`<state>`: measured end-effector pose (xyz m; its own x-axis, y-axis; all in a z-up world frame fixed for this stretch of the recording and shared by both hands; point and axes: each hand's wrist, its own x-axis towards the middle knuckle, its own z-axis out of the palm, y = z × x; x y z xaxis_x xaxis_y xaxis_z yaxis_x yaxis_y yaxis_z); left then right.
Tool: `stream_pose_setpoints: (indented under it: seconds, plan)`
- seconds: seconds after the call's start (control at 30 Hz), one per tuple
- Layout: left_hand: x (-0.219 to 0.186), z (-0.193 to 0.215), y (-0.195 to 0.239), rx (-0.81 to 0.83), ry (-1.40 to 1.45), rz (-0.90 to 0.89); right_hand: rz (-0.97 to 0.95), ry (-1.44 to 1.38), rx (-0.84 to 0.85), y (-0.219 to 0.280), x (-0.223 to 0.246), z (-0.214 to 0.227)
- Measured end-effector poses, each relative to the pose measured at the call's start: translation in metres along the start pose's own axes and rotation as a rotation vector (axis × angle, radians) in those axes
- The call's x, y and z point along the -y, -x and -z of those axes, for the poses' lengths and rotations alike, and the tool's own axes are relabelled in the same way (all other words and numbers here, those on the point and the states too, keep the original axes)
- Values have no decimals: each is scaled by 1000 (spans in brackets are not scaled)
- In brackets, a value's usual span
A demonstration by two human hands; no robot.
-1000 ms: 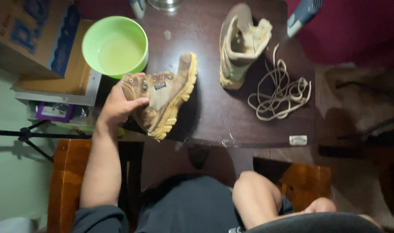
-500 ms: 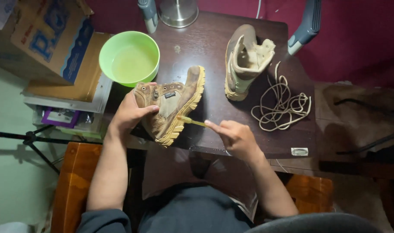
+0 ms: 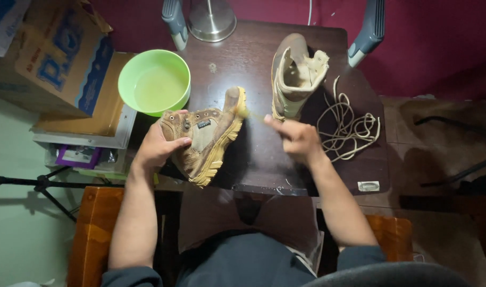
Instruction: The person scrubs a brown hiking boot with a yellow brush, focusing on the sole and upper sections. They dip the brush into a green bowl of water to wet it before continuing to scrub the boot's exterior.
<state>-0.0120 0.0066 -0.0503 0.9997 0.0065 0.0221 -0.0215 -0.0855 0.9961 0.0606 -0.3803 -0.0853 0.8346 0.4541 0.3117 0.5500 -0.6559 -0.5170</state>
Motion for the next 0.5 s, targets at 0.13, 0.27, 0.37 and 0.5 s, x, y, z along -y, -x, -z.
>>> stream_pose_setpoints:
  seconds: [0.13, 0.27, 0.37, 0.5]
  plan:
    - [-3, -3, -1, -30, -1, 22, 142, -108, 139, 8, 24, 12]
    - [-3, -4, 3, -21, 19, 30, 62, -260, 61, -10, -13, -9]
    - [-6, -4, 3, -17, 23, 37, 67, -322, 92, -2, 13, 7]
    - [-6, -4, 1, -32, 34, 53, 42, -425, 263, 19, 20, 5]
